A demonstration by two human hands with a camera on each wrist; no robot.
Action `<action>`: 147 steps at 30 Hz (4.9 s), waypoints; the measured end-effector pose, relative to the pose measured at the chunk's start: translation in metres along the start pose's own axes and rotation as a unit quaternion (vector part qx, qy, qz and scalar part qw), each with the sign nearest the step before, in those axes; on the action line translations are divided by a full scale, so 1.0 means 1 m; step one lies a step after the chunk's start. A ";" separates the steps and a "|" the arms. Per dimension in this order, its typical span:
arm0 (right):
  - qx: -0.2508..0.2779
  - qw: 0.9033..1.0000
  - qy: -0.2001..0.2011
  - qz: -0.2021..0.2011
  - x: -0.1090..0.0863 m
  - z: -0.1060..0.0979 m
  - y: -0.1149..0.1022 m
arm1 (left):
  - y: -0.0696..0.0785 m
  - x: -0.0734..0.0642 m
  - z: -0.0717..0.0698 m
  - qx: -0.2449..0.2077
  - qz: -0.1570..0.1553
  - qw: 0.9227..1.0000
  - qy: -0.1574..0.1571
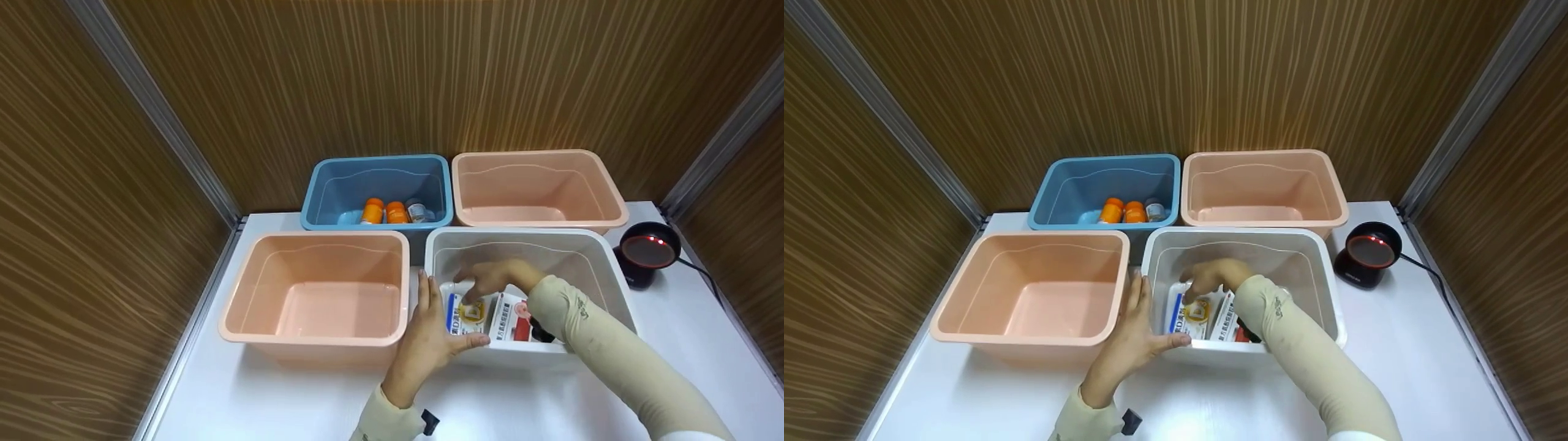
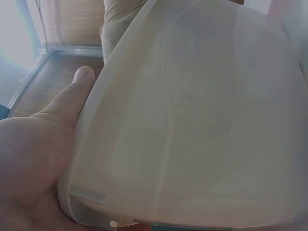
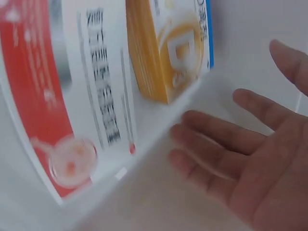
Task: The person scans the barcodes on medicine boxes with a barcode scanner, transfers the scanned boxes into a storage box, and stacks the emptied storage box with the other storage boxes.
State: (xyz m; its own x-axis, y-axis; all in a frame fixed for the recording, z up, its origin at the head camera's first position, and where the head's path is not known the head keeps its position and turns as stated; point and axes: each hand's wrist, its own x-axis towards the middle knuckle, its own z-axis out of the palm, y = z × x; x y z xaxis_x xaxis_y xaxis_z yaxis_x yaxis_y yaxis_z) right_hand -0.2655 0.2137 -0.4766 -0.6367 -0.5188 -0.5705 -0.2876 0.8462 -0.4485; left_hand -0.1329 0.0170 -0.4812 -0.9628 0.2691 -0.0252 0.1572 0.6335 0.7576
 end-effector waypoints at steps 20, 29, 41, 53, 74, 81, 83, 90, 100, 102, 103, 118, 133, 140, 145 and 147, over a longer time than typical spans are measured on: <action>0.075 0.996 -0.020 -0.048 -0.004 -0.005 -0.002 | 0.000 -0.002 0.003 0.012 0.010 1.000 0.019; 0.051 0.996 -0.008 -0.071 -0.013 -0.007 -0.009 | 0.000 -0.004 0.002 0.024 0.009 1.000 0.014; 0.100 0.979 0.114 -0.140 -0.058 -0.026 0.002 | 0.003 -0.002 0.004 0.007 -0.003 1.000 0.000; 0.211 0.923 0.266 -0.181 -0.100 -0.027 0.025 | 0.001 0.000 0.002 -0.001 -0.007 1.000 0.000; 0.423 0.718 0.465 -0.300 -0.212 0.003 0.028 | -0.002 0.000 0.001 -0.009 0.017 1.000 0.003; 0.482 0.615 0.564 -0.267 -0.232 0.024 0.050 | -0.002 0.000 0.001 -0.005 0.017 1.000 0.001; 0.488 0.605 0.580 -0.244 -0.235 0.030 0.059 | -0.001 -0.001 0.001 -0.001 0.013 1.000 0.000; 0.557 0.554 0.569 -0.243 -0.242 0.047 0.089 | 0.000 0.000 0.001 0.003 0.011 1.000 0.002; 0.647 0.486 0.547 -0.216 -0.257 0.072 0.131 | -0.002 -0.001 0.002 0.000 0.021 1.000 0.005; 0.672 0.471 0.529 -0.215 -0.258 0.077 0.143 | -0.002 -0.001 0.002 -0.003 0.022 1.000 0.006; 0.686 0.463 0.519 -0.215 -0.258 0.079 0.150 | -0.002 -0.001 0.002 -0.003 0.022 1.000 0.006; 0.707 0.569 0.418 -0.025 -0.242 0.137 0.224 | -0.001 0.000 0.002 -0.004 0.021 1.000 0.009; 0.674 0.528 0.488 -0.170 -0.252 0.079 0.175 | -0.004 0.001 -0.001 -0.007 0.020 1.000 0.011; 0.587 0.574 0.543 -0.176 -0.246 0.034 0.144 | -0.005 0.001 -0.001 -0.007 0.013 1.000 0.013; 0.513 0.619 0.586 -0.106 -0.226 -0.001 0.126 | -0.006 0.001 -0.001 0.001 0.009 1.000 0.015; 0.457 0.654 0.600 -0.061 -0.218 -0.017 0.119 | -0.006 0.001 -0.001 0.002 0.008 1.000 0.015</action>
State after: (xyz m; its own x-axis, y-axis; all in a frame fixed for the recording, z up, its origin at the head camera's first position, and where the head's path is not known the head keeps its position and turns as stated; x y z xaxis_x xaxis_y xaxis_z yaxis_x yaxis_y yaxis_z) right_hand -0.1728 0.4297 -0.3940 -0.9099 0.3568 0.2115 -0.1894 0.0962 -0.9772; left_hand -0.1350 0.0126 -0.4853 -0.9662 0.2578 0.0061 0.1735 0.6321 0.7552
